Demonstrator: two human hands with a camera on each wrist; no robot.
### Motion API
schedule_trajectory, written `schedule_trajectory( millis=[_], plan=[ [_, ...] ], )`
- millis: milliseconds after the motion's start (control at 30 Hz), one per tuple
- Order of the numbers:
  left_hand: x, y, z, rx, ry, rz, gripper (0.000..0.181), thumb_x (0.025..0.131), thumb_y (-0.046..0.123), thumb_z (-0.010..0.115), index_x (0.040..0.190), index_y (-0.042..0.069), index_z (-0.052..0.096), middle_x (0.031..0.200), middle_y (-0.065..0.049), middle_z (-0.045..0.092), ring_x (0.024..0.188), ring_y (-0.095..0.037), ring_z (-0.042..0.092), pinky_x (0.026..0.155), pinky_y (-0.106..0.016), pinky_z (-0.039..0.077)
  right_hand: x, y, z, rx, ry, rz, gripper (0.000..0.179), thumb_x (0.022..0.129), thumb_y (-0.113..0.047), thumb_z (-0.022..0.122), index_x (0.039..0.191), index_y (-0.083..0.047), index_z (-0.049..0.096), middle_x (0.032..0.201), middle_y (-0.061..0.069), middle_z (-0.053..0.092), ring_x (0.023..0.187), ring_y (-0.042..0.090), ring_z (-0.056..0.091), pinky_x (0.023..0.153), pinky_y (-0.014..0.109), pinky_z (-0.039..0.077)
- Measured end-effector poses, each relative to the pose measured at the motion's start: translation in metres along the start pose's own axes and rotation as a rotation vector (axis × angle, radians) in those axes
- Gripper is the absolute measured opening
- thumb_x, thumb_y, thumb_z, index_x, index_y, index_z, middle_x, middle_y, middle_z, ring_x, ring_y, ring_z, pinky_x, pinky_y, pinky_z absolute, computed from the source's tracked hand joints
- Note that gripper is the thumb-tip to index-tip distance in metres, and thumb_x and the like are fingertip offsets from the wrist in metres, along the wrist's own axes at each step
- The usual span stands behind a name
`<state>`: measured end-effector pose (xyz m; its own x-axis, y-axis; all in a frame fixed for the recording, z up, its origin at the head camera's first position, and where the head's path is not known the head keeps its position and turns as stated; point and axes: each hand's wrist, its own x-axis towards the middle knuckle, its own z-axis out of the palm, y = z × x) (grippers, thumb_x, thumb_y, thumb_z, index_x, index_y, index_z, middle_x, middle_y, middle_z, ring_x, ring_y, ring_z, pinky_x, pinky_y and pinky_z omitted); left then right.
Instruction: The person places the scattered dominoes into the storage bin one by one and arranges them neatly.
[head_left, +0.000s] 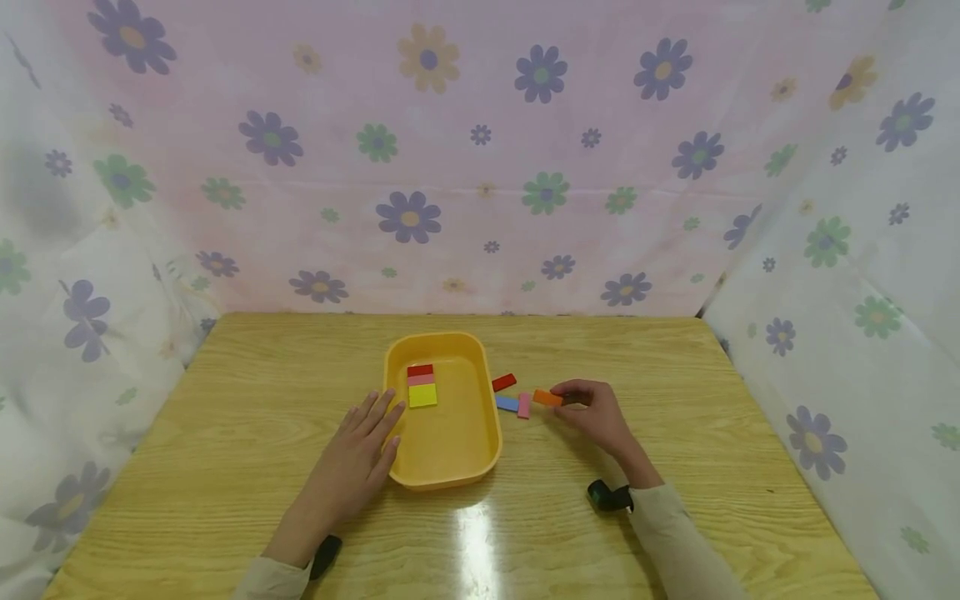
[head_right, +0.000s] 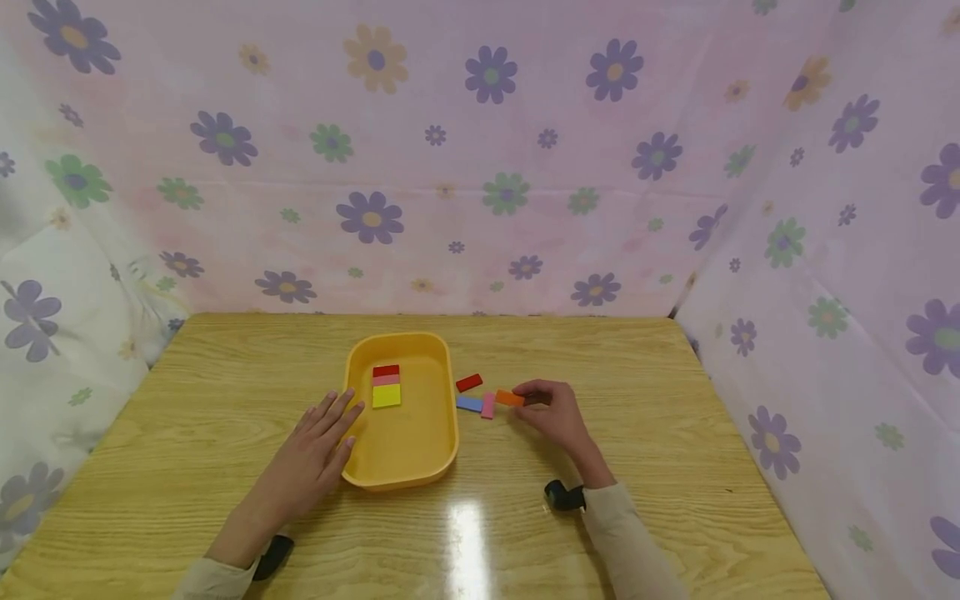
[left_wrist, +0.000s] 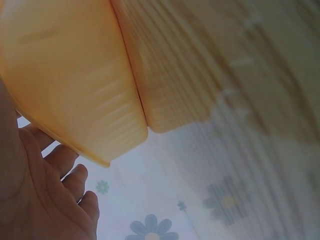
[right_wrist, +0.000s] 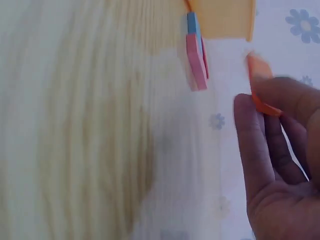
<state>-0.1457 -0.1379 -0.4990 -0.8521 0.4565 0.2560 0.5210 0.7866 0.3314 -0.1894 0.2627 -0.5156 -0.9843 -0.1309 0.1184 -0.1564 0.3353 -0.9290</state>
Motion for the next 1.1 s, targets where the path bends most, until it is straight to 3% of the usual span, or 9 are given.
schedule_trajectory(
  millis=[200, 367, 533, 800, 1000, 1100],
  plan=[
    [0.000, 0.001, -0.001, -0.005, 0.001, 0.001, 0.052, 0.105, 0.022, 0.054, 0.153, 0.005, 0.045, 0.165, -0.015, 0.032, 0.152, -0.039, 0.028, 0.120, -0.062, 0.025, -0.008, -0.010, 0.008, 0.194, 0.058, 0.112, 0.029, 0.089, 0.000, 0.076, 0.116, 0.011, 0.070, 0.102, 0.016, 0.075, 0.085, 0.013, 0.073, 0.072, 0.033, 0.064],
    [0.000, 0.001, -0.001, 0.003, 0.000, 0.002, 0.052, 0.105, 0.023, 0.054, 0.153, 0.005, 0.045, 0.165, -0.015, 0.032, 0.152, -0.039, 0.029, 0.120, -0.062, 0.026, -0.014, -0.021, 0.020, 0.252, 0.096, 0.161, 0.042, 0.091, -0.004, 0.075, 0.128, 0.012, 0.063, 0.108, 0.007, 0.076, 0.088, 0.010, 0.073, 0.073, 0.029, 0.063],
    [0.000, 0.000, -0.001, 0.008, 0.004, 0.007, 0.052, 0.105, 0.022, 0.054, 0.153, 0.005, 0.046, 0.164, -0.015, 0.033, 0.152, -0.039, 0.029, 0.120, -0.062, 0.026, -0.019, -0.030, 0.033, 0.287, 0.094, 0.148, 0.049, 0.092, -0.003, 0.074, 0.137, 0.006, 0.058, 0.116, 0.014, 0.074, 0.088, 0.011, 0.074, 0.071, 0.027, 0.062],
    [0.000, 0.000, 0.000, 0.004, 0.009, 0.014, 0.052, 0.105, 0.022, 0.054, 0.153, 0.004, 0.045, 0.164, -0.016, 0.033, 0.151, -0.040, 0.029, 0.120, -0.063, 0.026, -0.024, -0.041, 0.051, 0.388, 0.086, 0.100, 0.048, 0.091, 0.001, 0.073, 0.137, -0.001, 0.058, 0.127, 0.031, 0.065, 0.089, 0.011, 0.074, 0.071, 0.027, 0.062],
    [0.001, -0.001, 0.000, 0.004, 0.013, 0.015, 0.052, 0.105, 0.021, 0.054, 0.153, 0.004, 0.045, 0.164, -0.016, 0.032, 0.151, -0.041, 0.030, 0.120, -0.063, 0.026, -0.027, -0.049, 0.063, 0.439, 0.099, 0.105, 0.048, 0.088, 0.003, 0.075, 0.134, 0.002, 0.060, 0.110, 0.010, 0.075, 0.090, 0.014, 0.074, 0.077, 0.030, 0.063],
    [0.000, 0.000, 0.000, 0.003, 0.012, 0.013, 0.052, 0.105, 0.021, 0.054, 0.153, 0.004, 0.046, 0.164, -0.016, 0.033, 0.151, -0.041, 0.029, 0.120, -0.063, 0.026, -0.027, -0.055, 0.069, 0.440, 0.101, 0.108, 0.049, 0.087, 0.003, 0.076, 0.133, 0.002, 0.060, 0.106, 0.008, 0.076, 0.091, 0.016, 0.075, 0.080, 0.030, 0.063]
  ],
)
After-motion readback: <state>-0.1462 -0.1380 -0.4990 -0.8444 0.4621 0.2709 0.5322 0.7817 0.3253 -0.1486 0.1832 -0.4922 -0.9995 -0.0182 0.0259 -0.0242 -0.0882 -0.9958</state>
